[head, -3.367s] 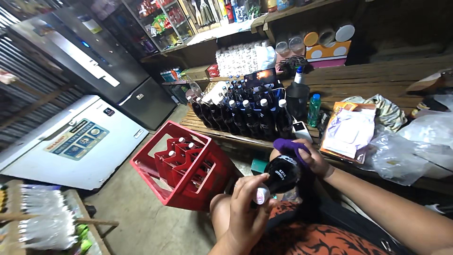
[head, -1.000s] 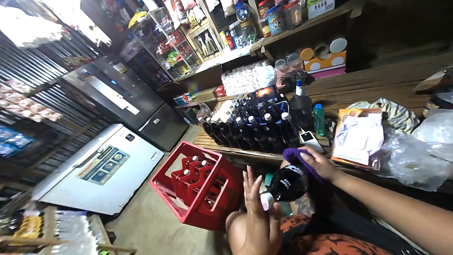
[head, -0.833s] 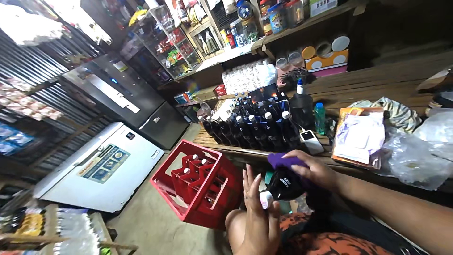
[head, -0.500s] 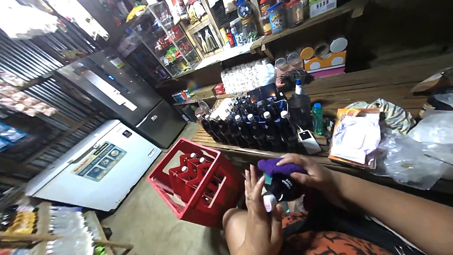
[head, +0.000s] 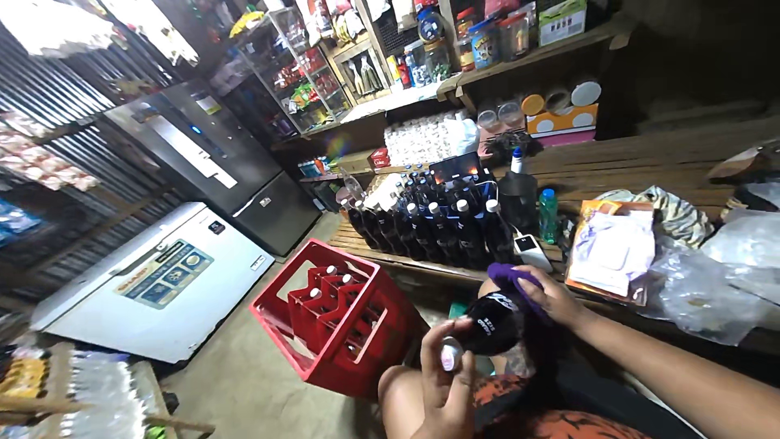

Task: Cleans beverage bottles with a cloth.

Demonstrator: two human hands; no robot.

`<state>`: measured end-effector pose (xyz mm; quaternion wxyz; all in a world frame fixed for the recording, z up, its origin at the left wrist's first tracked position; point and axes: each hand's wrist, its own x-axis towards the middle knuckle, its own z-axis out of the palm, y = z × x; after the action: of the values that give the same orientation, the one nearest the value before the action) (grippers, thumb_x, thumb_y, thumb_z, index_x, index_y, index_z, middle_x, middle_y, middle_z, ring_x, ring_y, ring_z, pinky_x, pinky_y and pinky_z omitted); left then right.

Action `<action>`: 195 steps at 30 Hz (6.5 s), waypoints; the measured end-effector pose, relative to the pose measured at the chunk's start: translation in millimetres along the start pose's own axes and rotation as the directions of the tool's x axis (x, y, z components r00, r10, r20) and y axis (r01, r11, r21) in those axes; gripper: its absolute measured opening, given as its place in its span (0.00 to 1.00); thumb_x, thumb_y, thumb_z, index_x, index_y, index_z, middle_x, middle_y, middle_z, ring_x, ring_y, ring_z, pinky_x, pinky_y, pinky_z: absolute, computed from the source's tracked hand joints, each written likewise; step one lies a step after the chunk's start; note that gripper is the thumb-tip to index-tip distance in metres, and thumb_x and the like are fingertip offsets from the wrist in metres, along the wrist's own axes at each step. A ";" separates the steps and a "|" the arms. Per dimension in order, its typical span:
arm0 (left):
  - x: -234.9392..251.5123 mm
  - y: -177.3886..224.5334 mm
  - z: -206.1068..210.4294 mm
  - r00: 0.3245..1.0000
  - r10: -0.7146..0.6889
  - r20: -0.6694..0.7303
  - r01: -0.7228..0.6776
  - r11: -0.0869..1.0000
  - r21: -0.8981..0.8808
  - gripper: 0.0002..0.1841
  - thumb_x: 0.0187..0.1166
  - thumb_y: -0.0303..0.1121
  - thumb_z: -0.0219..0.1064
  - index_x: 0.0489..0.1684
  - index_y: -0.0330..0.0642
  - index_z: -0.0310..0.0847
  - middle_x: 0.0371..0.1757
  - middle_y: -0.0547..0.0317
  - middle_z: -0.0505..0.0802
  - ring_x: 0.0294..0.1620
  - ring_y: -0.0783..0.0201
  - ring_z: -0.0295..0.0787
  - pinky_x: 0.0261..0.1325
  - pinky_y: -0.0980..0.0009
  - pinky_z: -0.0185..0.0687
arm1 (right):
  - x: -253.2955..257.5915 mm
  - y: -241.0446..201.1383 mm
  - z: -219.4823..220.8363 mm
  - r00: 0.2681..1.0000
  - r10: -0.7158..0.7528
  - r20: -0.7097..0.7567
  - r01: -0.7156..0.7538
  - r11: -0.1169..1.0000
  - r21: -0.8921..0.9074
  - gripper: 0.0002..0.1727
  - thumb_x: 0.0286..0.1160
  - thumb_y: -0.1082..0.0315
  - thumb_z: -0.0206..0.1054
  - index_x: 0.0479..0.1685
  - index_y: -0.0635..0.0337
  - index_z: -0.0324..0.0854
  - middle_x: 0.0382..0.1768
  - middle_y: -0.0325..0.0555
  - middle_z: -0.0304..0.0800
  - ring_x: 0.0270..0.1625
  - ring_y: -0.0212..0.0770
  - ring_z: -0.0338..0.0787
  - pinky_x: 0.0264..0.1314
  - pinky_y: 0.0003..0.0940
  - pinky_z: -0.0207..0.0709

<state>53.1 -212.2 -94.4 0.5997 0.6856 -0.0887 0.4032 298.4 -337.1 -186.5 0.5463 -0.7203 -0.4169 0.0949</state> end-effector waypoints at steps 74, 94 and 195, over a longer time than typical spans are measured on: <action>4.9 -23.9 -5.9 0.935 0.300 0.190 -0.255 0.940 -0.228 0.29 0.93 0.43 0.48 0.12 0.42 0.68 0.18 0.58 0.80 0.33 0.64 0.84 0.60 0.65 0.79 | 6.4 -111.3 -14.5 0.961 -0.026 0.276 0.055 0.994 -0.099 0.28 0.78 0.50 0.60 0.75 0.49 0.80 0.73 0.47 0.81 0.77 0.40 0.78 0.78 0.44 0.73; -1.4 -23.1 -7.7 0.935 0.282 0.217 -0.241 0.951 -0.195 0.29 0.94 0.46 0.46 0.15 0.44 0.70 0.19 0.62 0.81 0.35 0.67 0.85 0.68 0.65 0.77 | -12.9 -55.7 -22.9 0.926 -0.230 0.299 0.262 0.962 -0.072 0.26 0.81 0.47 0.58 0.73 0.46 0.83 0.73 0.55 0.77 0.80 0.49 0.71 0.83 0.48 0.64; -4.3 -30.6 -15.1 0.967 0.232 0.108 -0.206 0.956 -0.209 0.28 0.94 0.47 0.45 0.15 0.47 0.70 0.17 0.64 0.81 0.34 0.68 0.86 0.71 0.65 0.76 | -5.4 -5.9 19.7 0.858 -0.512 -0.044 0.514 0.855 0.075 0.25 0.88 0.42 0.52 0.64 0.48 0.84 0.63 0.47 0.85 0.73 0.32 0.80 0.77 0.29 0.73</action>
<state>62.1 -192.1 -120.9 0.6087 0.6341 -0.2429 0.4104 280.3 -326.6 -190.7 0.5862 -0.5607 -0.5831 -0.0444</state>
